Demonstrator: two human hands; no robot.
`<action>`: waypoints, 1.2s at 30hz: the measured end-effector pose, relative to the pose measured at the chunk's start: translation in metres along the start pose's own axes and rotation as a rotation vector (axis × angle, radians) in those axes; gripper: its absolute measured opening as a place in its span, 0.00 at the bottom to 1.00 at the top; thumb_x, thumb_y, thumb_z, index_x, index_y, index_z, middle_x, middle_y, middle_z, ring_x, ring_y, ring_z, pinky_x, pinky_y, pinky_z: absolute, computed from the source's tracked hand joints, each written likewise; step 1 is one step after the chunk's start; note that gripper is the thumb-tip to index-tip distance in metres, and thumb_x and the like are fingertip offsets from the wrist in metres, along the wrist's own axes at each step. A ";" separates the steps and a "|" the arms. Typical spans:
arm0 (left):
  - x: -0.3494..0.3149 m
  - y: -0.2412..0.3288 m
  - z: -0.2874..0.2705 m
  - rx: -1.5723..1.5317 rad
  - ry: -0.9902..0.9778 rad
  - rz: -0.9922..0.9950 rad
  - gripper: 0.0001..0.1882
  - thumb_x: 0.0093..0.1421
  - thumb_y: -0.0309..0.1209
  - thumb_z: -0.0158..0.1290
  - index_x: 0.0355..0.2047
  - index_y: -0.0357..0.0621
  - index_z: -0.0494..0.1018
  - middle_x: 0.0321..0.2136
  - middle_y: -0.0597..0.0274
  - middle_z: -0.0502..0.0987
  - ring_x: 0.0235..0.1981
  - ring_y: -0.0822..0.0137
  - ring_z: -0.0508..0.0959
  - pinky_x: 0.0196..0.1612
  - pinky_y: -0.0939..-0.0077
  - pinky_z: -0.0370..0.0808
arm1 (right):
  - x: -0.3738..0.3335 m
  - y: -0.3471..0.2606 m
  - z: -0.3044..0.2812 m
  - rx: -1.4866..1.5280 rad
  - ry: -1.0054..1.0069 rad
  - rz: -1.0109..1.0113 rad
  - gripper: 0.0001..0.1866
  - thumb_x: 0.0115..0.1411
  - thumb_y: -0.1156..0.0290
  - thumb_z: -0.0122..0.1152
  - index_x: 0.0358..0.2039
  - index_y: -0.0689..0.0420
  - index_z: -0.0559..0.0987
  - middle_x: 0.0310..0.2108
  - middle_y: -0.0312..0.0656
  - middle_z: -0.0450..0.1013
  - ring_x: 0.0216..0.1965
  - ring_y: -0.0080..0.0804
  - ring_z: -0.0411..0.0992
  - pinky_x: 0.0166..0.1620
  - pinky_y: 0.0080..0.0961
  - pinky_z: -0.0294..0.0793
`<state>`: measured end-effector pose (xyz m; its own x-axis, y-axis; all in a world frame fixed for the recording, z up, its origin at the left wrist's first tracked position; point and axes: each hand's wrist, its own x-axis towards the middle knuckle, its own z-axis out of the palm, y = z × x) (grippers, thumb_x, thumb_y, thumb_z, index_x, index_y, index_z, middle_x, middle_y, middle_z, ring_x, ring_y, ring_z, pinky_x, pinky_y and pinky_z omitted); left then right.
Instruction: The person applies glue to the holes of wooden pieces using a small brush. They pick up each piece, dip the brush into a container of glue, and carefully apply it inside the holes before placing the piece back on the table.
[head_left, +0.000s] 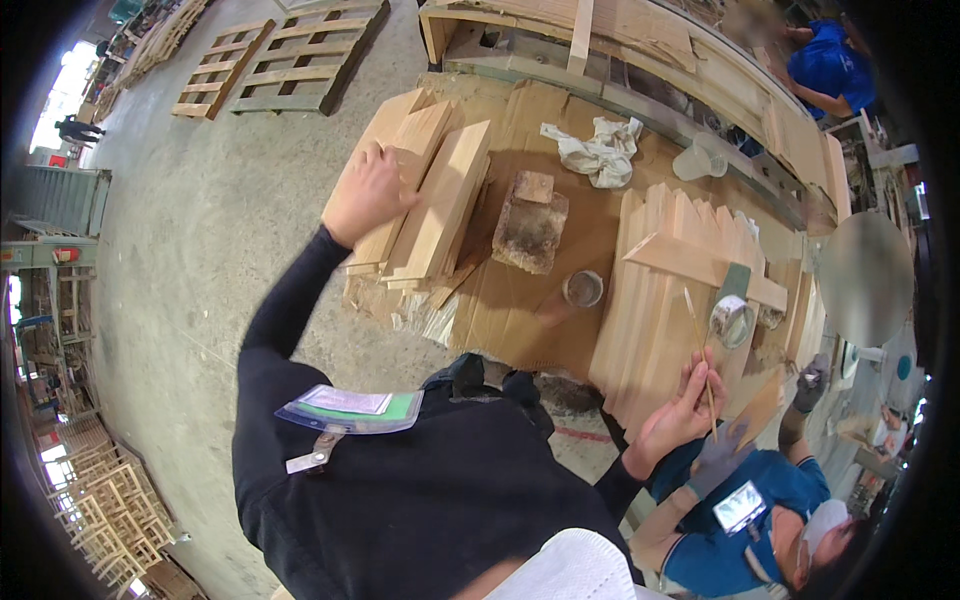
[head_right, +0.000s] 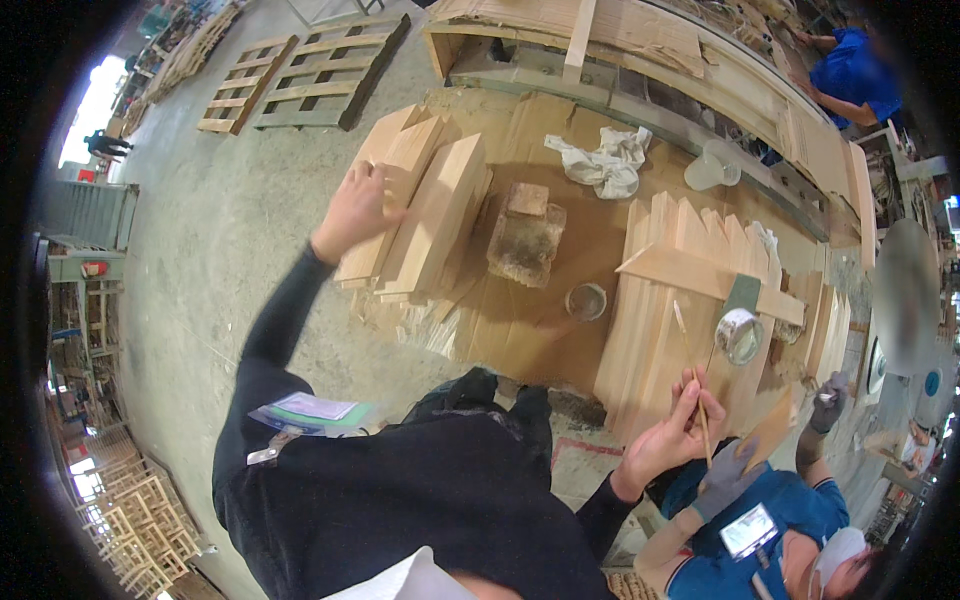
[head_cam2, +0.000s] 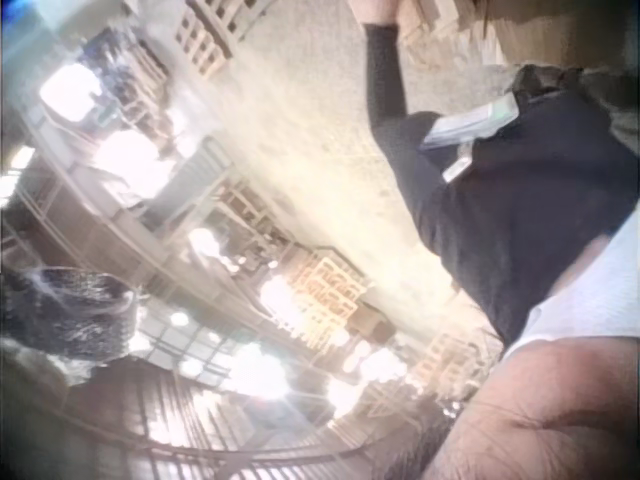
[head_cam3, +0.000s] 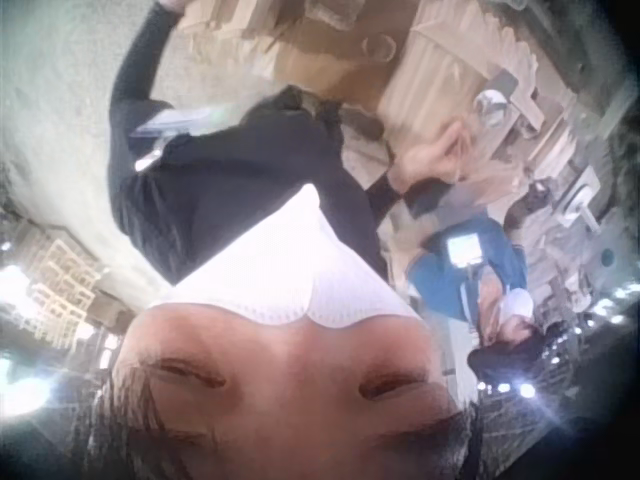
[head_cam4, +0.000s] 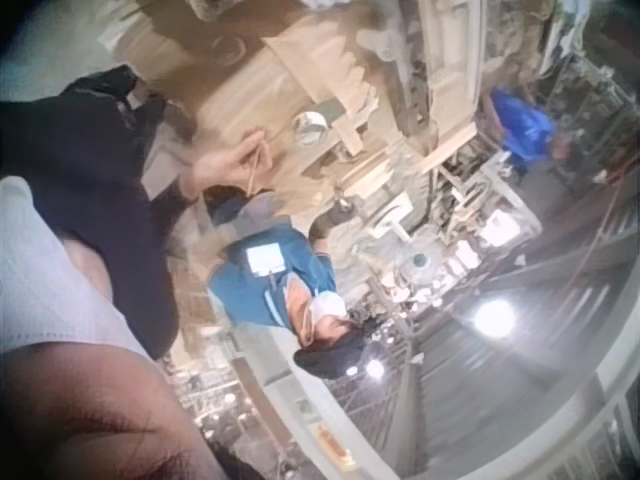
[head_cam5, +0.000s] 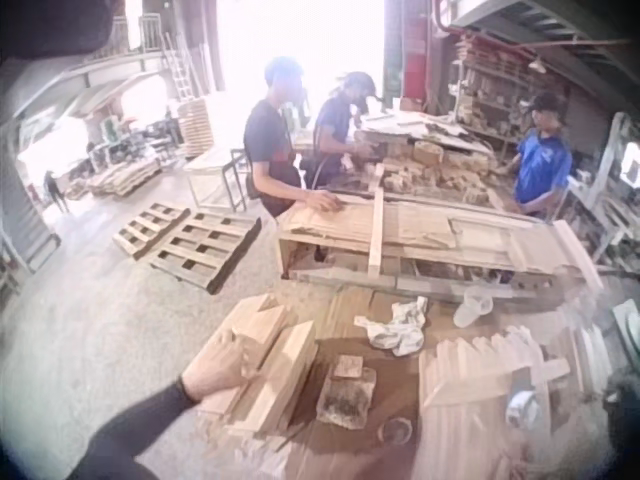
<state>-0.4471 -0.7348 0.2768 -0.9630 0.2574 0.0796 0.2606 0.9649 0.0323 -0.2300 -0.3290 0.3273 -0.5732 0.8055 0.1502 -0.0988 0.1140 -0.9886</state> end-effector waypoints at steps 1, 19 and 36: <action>-0.014 0.011 0.011 0.038 0.066 -0.051 0.32 0.48 0.44 0.60 0.43 0.27 0.67 0.42 0.41 0.70 0.45 0.49 0.71 0.48 0.58 0.70 | -0.002 -0.001 -0.001 0.008 -0.003 -0.005 0.04 0.63 0.78 0.55 0.36 0.61 0.69 0.46 0.56 0.74 0.44 0.37 0.77 0.44 0.23 0.78; 0.026 -0.016 0.071 0.085 -0.015 -0.349 0.27 0.37 0.46 0.65 0.33 0.38 0.78 0.42 0.46 0.76 0.43 0.50 0.77 0.46 0.57 0.74 | 0.115 0.023 -0.103 -0.231 0.059 -0.293 0.07 0.59 0.76 0.62 0.33 0.65 0.73 0.29 0.46 0.78 0.31 0.30 0.79 0.35 0.20 0.79; -0.035 0.014 0.005 -0.683 -0.056 -0.434 0.30 0.47 0.42 0.64 0.44 0.30 0.74 0.42 0.46 0.77 0.49 0.59 0.75 0.49 0.72 0.73 | 0.134 0.077 -0.124 0.266 -0.001 0.163 0.10 0.58 0.74 0.64 0.35 0.65 0.74 0.33 0.50 0.78 0.32 0.38 0.80 0.36 0.26 0.83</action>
<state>-0.4101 -0.7296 0.2698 -0.9852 -0.1126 -0.1295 -0.1702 0.7393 0.6515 -0.2131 -0.1404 0.2693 -0.5997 0.8002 -0.0102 -0.2146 -0.1730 -0.9613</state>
